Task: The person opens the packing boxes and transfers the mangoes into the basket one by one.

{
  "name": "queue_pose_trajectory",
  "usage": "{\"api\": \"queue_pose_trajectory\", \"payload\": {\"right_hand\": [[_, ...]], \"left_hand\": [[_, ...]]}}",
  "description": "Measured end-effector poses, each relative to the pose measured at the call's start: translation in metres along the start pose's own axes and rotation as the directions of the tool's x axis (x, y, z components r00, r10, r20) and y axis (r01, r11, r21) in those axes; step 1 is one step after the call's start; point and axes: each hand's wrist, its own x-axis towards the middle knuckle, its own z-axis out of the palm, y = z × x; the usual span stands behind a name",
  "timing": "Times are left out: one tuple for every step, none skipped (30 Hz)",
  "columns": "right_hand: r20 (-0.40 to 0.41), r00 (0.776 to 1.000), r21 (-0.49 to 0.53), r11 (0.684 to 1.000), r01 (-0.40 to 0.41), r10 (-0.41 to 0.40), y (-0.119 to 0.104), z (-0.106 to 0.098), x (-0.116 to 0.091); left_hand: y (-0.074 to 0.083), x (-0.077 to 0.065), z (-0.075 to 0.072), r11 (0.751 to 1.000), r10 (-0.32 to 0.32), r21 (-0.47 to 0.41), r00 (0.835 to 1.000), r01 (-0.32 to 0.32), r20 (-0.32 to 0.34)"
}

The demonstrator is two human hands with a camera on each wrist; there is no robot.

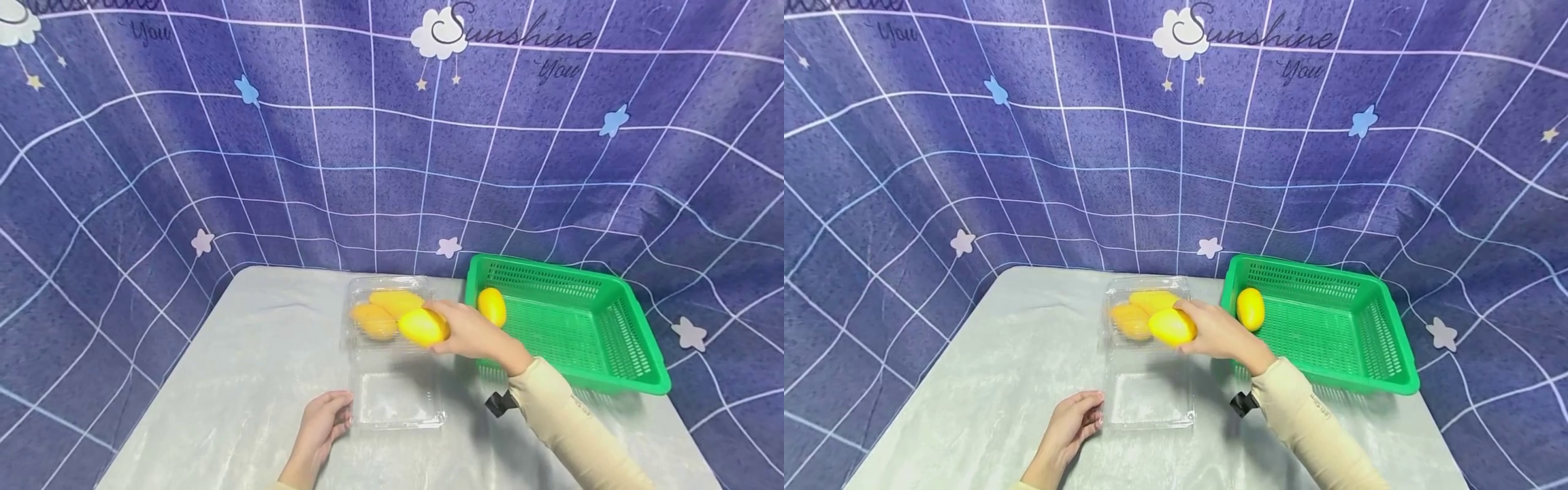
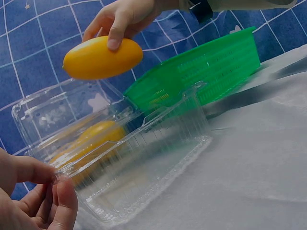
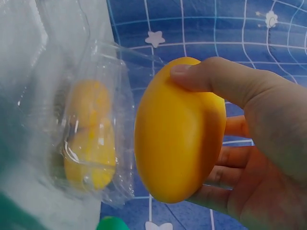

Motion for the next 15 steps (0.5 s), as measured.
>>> {"api": "queue_pose_trajectory", "payload": {"right_hand": [[-0.003,1.0,0.004,1.0,-0.001,0.001,0.001,-0.001,0.0],[-0.004,1.0,0.008,1.0,-0.004,0.004,0.002,-0.003,0.0],[-0.007,1.0,0.008,1.0,-0.008,0.008,0.003,-0.004,0.0],[-0.011,1.0,0.011,1.0,-0.009,0.009,0.005,-0.005,0.0],[-0.019,1.0,0.014,1.0,-0.009,0.009,0.006,-0.007,0.0],[-0.027,1.0,0.015,1.0,-0.008,0.008,0.008,-0.008,0.0],[-0.036,0.999,0.014,1.0,-0.006,0.006,0.009,-0.009,0.0],[-0.045,0.999,0.014,1.0,-0.004,0.005,0.011,-0.011,0.0],[-0.053,0.999,0.017,1.0,-0.001,0.002,0.013,-0.012,0.0],[-0.061,0.998,0.021,1.0,0.003,-0.002,0.014,-0.014,0.0],[-0.068,0.998,0.017,1.0,0.008,-0.007,0.016,-0.015,0.0],[-0.072,0.997,0.018,1.0,0.01,-0.009,0.017,-0.016,0.001],[-0.076,0.997,0.021,1.0,0.012,-0.01,0.019,-0.018,0.001],[-0.077,0.997,0.021,1.0,0.015,-0.014,0.02,-0.019,0.001],[-0.079,0.997,0.014,1.0,0.018,-0.017,0.021,-0.021,0.002]], "left_hand": [[0.0,0.0,0.0,1.0,0.002,-0.003,1.0,-0.002,0.001],[0.0,0.0,0.0,1.0,0.001,-0.005,1.0,-0.001,0.001],[0.0,0.0,0.0,1.0,0.003,-0.007,1.0,-0.003,0.004],[0.0,-0.001,0.0,1.0,0.005,-0.008,1.0,-0.005,0.006],[0.0,-0.001,0.0,1.0,0.008,-0.008,1.0,-0.007,0.008],[0.0,-0.001,0.0,1.0,0.008,-0.008,1.0,-0.007,0.008],[0.0,-0.001,0.0,1.0,0.01,-0.008,1.0,-0.01,0.01],[0.0,-0.001,0.0,1.0,0.011,-0.007,1.0,-0.011,0.012],[0.0,-0.001,0.0,1.0,0.013,-0.007,1.0,-0.013,0.014],[0.0,-0.002,0.0,1.0,0.011,-0.006,1.0,-0.011,0.013],[0.0,-0.002,0.0,1.0,0.01,-0.007,1.0,-0.01,0.013],[0.0,-0.002,0.0,1.0,0.008,-0.008,1.0,-0.008,0.012],[0.0,-0.002,0.0,1.0,0.006,-0.009,1.0,-0.006,0.011],[0.0,-0.002,0.0,1.0,0.003,-0.009,1.0,-0.003,0.009],[0.0,-0.001,0.0,1.0,0.002,-0.011,1.0,-0.002,0.007]]}}
